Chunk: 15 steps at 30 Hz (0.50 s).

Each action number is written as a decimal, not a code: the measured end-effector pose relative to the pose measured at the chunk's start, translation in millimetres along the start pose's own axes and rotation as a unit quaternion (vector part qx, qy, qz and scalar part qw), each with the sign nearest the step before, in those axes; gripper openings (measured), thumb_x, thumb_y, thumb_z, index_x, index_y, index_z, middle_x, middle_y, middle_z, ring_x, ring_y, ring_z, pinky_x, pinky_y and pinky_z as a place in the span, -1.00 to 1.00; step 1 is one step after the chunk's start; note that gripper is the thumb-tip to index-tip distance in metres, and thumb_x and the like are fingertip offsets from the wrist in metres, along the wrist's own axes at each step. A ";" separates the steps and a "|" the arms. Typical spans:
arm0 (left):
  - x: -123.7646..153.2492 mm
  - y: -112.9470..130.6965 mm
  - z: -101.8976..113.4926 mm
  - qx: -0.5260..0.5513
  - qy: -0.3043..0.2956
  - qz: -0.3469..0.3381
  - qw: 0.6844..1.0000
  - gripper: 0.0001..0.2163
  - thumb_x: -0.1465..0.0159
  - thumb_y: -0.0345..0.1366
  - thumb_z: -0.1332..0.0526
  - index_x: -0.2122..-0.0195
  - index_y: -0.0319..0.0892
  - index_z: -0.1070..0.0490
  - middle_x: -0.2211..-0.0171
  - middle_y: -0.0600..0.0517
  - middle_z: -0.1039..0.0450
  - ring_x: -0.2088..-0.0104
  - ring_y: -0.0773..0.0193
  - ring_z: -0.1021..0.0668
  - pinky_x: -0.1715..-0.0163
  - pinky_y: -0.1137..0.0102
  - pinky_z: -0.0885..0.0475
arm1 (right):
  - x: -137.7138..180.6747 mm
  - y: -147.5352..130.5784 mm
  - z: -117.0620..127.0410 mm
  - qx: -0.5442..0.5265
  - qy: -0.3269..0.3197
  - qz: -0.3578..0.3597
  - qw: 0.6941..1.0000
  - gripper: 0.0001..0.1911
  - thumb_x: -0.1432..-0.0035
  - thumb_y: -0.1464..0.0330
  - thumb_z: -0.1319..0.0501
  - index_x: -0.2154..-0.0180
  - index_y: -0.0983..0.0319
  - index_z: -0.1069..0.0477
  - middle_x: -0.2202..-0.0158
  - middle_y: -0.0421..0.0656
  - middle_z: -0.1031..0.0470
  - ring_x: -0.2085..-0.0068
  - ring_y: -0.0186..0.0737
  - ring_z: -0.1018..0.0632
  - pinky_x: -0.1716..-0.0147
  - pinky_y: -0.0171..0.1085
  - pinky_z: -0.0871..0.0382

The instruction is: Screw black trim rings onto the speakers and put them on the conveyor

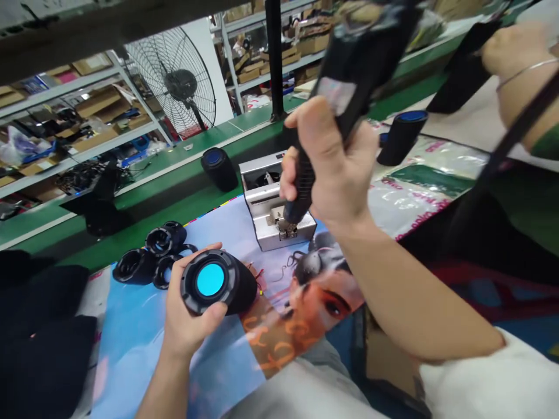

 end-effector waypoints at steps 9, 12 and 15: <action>1.5 1.2 -0.7 0.016 0.005 0.012 1.000 -0.23 -0.05 0.03 -0.55 -0.22 -0.11 -0.33 -0.12 -0.15 -0.58 -0.03 -0.04 -0.68 -0.04 0.18 -0.57 | 1.1 26.2 -9.1 0.023 -0.075 -0.029 0.996 -0.43 -0.14 -0.06 -0.49 0.46 0.26 -0.37 0.66 -0.27 -0.35 0.72 -0.34 -0.36 0.77 -0.39 -0.16; -0.8 4.1 -0.8 0.017 -0.003 0.009 1.000 -0.31 -0.05 0.04 -0.54 -0.13 -0.13 -0.39 -0.02 -0.12 -0.62 0.08 -0.02 -0.70 0.07 0.19 -0.61 | 3.5 25.5 -8.8 0.015 -0.074 -0.045 0.996 -0.38 -0.07 -0.13 -0.50 0.45 0.24 -0.36 0.67 -0.29 -0.34 0.73 -0.34 -0.35 0.79 -0.38 -0.17; -1.3 4.3 -1.1 0.023 -0.007 0.015 1.000 -0.31 -0.02 0.02 -0.55 -0.11 -0.13 -0.39 0.05 -0.09 -0.63 0.11 0.00 -0.70 0.09 0.20 -0.61 | 6.1 19.5 -8.8 0.009 -0.080 -0.077 0.994 -0.34 0.01 -0.18 -0.52 0.44 0.24 -0.37 0.68 -0.28 -0.34 0.75 -0.30 -0.33 0.82 -0.35 -0.17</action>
Point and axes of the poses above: each hand's wrist, its own x-axis away from the middle knuckle, its own z-axis out of the back of the hand, y = z × x, the point moved 3 cm from there along -x, towards the middle knuckle
